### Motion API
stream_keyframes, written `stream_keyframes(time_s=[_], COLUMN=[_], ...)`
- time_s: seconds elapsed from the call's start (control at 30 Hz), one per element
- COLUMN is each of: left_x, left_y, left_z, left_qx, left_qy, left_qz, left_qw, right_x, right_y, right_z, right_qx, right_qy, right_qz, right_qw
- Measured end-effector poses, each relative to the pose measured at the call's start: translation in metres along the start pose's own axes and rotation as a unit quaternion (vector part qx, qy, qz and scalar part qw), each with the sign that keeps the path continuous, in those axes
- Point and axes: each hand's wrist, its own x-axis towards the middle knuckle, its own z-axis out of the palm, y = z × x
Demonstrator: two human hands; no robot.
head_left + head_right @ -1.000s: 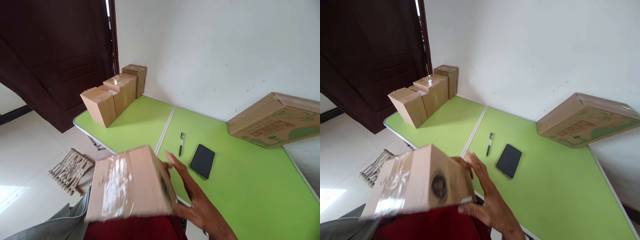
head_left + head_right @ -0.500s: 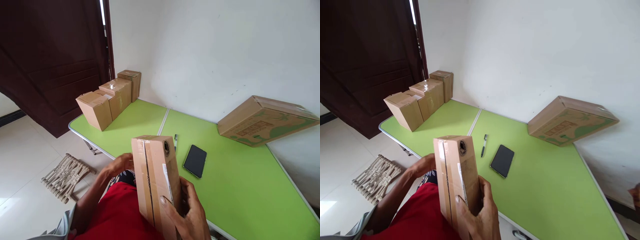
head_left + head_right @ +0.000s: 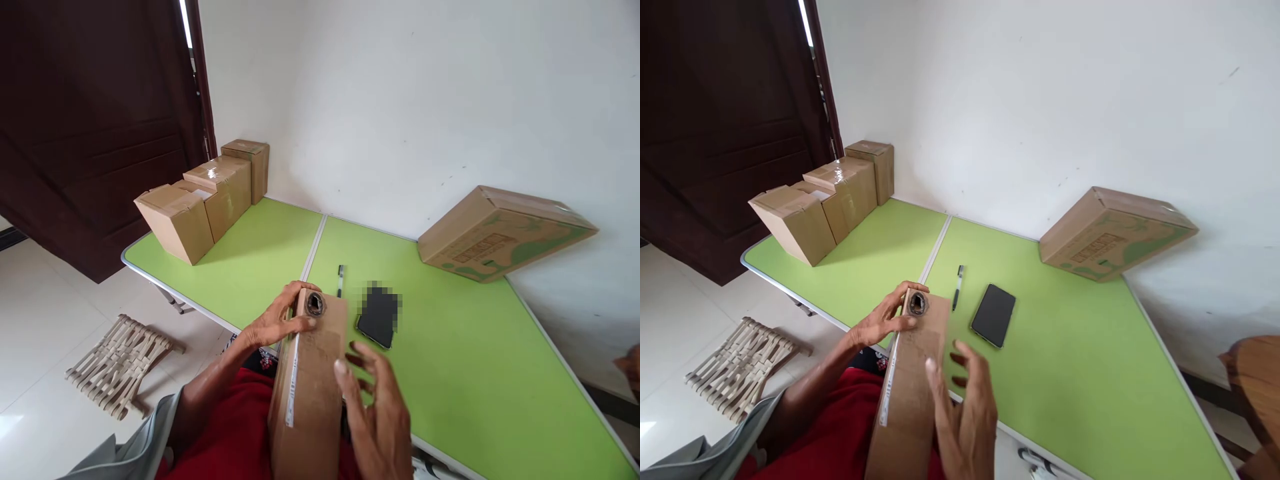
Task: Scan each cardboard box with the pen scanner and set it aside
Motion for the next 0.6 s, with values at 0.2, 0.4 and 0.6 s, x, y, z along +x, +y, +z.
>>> stream_keyframes(time_s=[0.2,0.4,0.6], left_x=[0.013,0.011,0.014], left_y=[0.008,0.006,0.014], left_z=[0.012,0.017,0.021], left_qx=[0.025,0.024,0.068], left_qy=[-0.056,-0.015,0.035], left_qz=[0.064,0.020,-0.062], left_qw=[0.996,0.999,0.995], right_x=[0.072,0.082,0.080], right_y=[-0.029,-0.034,-0.034], right_z=[-0.003,0.005,0.013], right_qx=[0.002,-0.002,0.017], right_qy=[0.015,-0.015,-0.023], right_qz=[-0.057,-0.028,-0.041], right_qw=[0.998,0.999,0.999])
